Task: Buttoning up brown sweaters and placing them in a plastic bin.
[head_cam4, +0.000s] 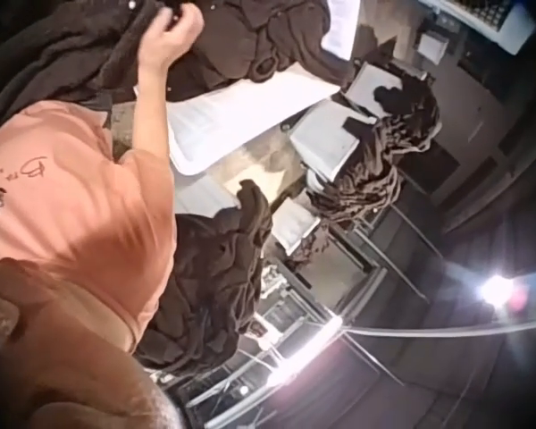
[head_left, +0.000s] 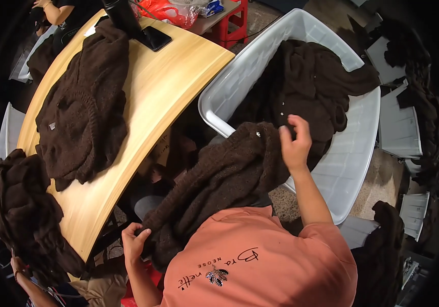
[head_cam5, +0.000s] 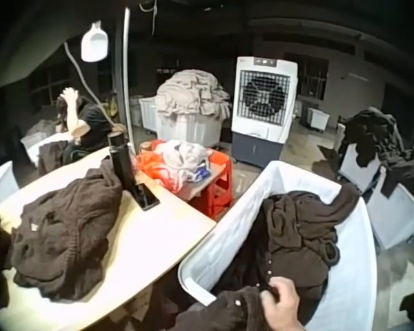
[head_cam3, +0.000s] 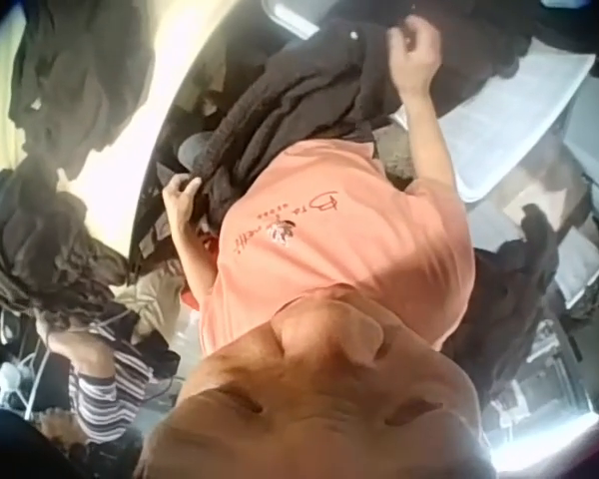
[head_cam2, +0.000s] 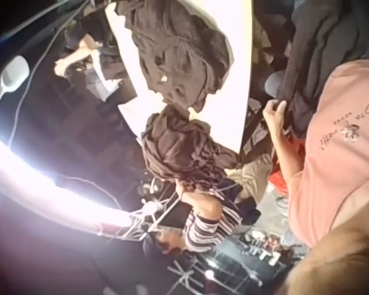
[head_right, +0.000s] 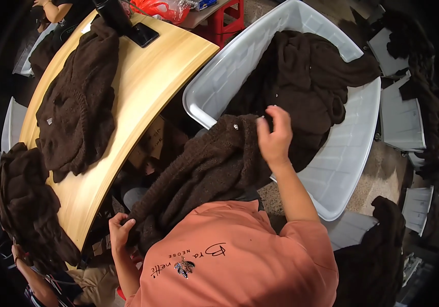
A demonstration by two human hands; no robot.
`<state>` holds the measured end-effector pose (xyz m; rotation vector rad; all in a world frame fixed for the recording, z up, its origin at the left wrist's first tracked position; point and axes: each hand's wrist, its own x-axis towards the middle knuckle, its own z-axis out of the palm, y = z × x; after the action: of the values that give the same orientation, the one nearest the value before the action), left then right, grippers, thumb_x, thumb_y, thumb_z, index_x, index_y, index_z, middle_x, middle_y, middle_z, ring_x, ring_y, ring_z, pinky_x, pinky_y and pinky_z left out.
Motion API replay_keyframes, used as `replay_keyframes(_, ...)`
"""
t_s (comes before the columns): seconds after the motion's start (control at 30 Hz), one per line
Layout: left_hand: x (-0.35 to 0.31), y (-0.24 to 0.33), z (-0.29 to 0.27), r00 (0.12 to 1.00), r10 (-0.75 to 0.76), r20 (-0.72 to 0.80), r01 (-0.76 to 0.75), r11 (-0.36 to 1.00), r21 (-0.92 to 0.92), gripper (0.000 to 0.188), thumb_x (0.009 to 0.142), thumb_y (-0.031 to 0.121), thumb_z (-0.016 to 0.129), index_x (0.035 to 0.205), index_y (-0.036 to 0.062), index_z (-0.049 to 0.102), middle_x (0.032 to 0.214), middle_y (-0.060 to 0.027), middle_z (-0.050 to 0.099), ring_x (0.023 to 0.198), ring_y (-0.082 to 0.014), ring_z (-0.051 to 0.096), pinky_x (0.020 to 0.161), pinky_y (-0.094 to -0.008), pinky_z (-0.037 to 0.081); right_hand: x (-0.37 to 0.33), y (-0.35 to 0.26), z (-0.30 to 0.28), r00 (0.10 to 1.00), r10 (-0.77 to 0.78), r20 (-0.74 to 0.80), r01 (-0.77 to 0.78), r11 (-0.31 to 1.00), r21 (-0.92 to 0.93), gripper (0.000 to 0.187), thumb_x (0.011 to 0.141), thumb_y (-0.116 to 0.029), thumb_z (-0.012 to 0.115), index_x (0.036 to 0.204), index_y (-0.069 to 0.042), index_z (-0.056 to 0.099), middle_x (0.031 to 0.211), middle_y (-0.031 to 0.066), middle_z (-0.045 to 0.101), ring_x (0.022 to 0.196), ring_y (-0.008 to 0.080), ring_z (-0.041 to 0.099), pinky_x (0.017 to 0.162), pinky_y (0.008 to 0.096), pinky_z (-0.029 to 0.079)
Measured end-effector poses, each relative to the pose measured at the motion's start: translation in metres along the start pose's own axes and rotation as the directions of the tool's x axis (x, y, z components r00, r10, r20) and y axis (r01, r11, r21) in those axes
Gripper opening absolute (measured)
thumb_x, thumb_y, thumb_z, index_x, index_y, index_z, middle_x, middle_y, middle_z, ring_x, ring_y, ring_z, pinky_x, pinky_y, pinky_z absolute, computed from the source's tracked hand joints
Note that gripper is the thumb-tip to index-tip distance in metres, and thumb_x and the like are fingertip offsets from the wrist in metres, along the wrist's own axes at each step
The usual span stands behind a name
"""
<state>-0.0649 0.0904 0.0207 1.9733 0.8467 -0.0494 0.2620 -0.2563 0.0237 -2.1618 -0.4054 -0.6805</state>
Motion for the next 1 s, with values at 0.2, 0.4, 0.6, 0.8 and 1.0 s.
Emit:
replay_keyframes(0.2,-0.014,-0.001,0.005,0.990,-0.111,0.083,0.127,0.967,-0.220,0.015,0.069,0.007,0.070,0.073,-0.0027,0.059,0.065,0.0024,0.056,0.062,-0.0060,0.047,0.057,-0.0227,0.040,-0.016,-0.033,0.030,0.900,-0.119,0.419,0.175,0.980,-0.097,0.047,0.065,-0.011,0.073,0.106,0.000,0.053,0.108,0.0146,0.055,0.097,0.0341,0.053,0.083,0.0382,0.044)
replay_keyframes(0.4,-0.029,-0.010,0.000,0.973,-0.208,0.099,0.230,0.844,-0.484,0.005,0.075,0.002,0.061,0.078,-0.0019,0.062,0.071,0.0004,0.061,0.064,-0.0075,0.054,0.060,-0.0217,0.043,-0.025,0.026,0.031,0.908,0.172,0.382,-0.117,0.980,-0.162,0.022,0.073,-0.004,0.064,0.094,-0.002,0.061,0.086,0.0152,0.062,0.085,0.0323,0.059,0.074,0.0372,0.047)
replay_keyframes(0.6,-0.011,0.036,0.010,0.985,-0.173,0.025,0.119,0.560,-0.820,0.024,0.072,0.015,0.066,0.085,-0.0028,0.057,0.080,-0.0090,0.062,0.068,-0.0149,0.059,0.066,-0.0273,0.050,-0.004,-0.050,-0.005,0.747,-0.132,0.652,0.077,0.991,0.113,0.032,0.072,0.008,0.047,0.101,0.000,0.055,0.092,0.0175,0.057,0.089,0.0347,0.055,0.077,0.0375,0.044)
replay_keyframes(0.8,0.038,0.108,0.064,0.983,0.172,0.068,-0.078,0.721,-0.688,0.020,0.063,-0.009,0.065,0.079,0.0018,0.059,0.077,0.0017,0.055,0.075,-0.0078,0.052,0.068,-0.0211,0.041,-0.024,-0.119,-0.004,-0.072,-0.553,0.830,-0.183,0.825,0.534,0.028,0.073,0.002,0.055,0.101,-0.004,0.059,0.084,0.0127,0.058,0.072,0.0306,0.059,0.060,0.0363,0.048)
replay_keyframes(1.0,0.031,0.107,0.091,0.952,0.140,0.272,0.136,0.603,-0.786,0.008,0.076,-0.003,0.062,0.083,0.0007,0.061,0.075,0.0019,0.059,0.067,-0.0043,0.052,0.062,-0.0180,0.041,-0.055,-0.136,0.035,0.599,-0.611,0.518,-0.021,0.634,0.773,0.025,0.066,0.006,0.061,0.090,0.000,0.058,0.074,0.0112,0.057,0.062,0.0272,0.059,0.052,0.0325,0.048)
